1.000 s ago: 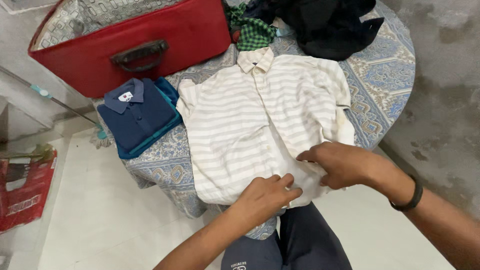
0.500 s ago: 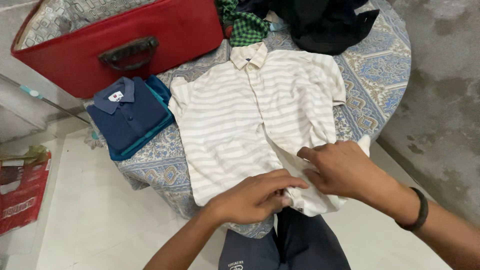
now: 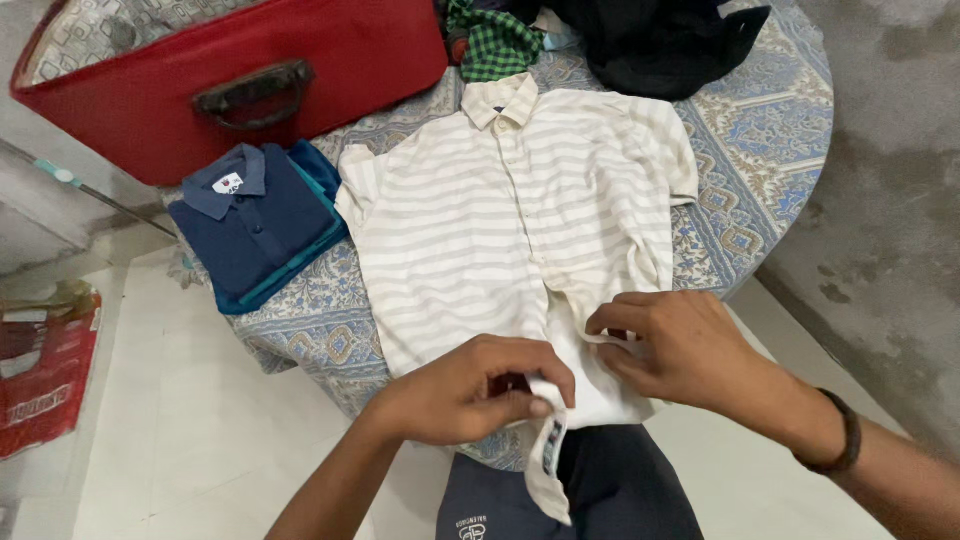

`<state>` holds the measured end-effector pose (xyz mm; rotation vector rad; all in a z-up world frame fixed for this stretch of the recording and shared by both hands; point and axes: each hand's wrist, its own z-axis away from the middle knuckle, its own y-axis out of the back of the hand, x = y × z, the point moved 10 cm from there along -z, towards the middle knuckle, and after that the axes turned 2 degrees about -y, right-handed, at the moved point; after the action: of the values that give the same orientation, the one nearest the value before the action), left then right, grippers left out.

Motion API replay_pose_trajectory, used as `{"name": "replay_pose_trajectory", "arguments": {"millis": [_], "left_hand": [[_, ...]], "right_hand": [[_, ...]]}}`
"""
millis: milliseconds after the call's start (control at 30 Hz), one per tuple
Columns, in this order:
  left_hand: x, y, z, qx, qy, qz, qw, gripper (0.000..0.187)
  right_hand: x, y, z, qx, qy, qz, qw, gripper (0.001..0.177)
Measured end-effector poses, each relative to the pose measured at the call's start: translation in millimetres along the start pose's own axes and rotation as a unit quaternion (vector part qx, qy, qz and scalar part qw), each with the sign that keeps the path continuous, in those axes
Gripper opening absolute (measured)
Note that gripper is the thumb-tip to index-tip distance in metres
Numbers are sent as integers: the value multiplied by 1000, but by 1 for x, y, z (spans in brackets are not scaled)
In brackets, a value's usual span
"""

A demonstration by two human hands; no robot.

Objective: The person folds a blue shirt and then a white shirt on a table next to an open suitcase.

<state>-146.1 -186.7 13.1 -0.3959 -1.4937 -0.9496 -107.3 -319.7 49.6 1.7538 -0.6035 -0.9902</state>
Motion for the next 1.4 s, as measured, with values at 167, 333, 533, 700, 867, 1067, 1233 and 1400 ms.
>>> {"name": "replay_pose_trajectory", "arguments": {"millis": [167, 333, 533, 700, 867, 1067, 1233, 1400], "left_hand": [[6, -41, 1, -62, -133, -201, 969, 16], [-19, -57, 7, -190, -108, 4, 976, 28], [-7, 1, 21, -119, -171, 276, 938, 42], [39, 50, 47, 80, -275, 8, 958, 50], [58, 2, 31, 62, -190, -242, 950, 33], [18, 11, -12, 204, -109, -173, 957, 52], [-19, -8, 2, 315, -66, -138, 937, 63], [-31, -48, 33, 427, -57, -223, 875, 54]], "right_hand": [[13, -24, 6, -67, -112, 214, 968, 31], [5, -56, 23, -220, -6, 24, 975, 47], [0, -37, 32, -202, 113, -97, 968, 69], [30, -5, 26, -94, -119, 52, 987, 39], [19, 11, 19, 22, -90, 5, 996, 30], [25, -54, 6, -107, -205, -169, 958, 31], [17, -74, 20, -78, -148, -262, 950, 44], [5, -74, 46, 32, -96, -77, 992, 40]]}}
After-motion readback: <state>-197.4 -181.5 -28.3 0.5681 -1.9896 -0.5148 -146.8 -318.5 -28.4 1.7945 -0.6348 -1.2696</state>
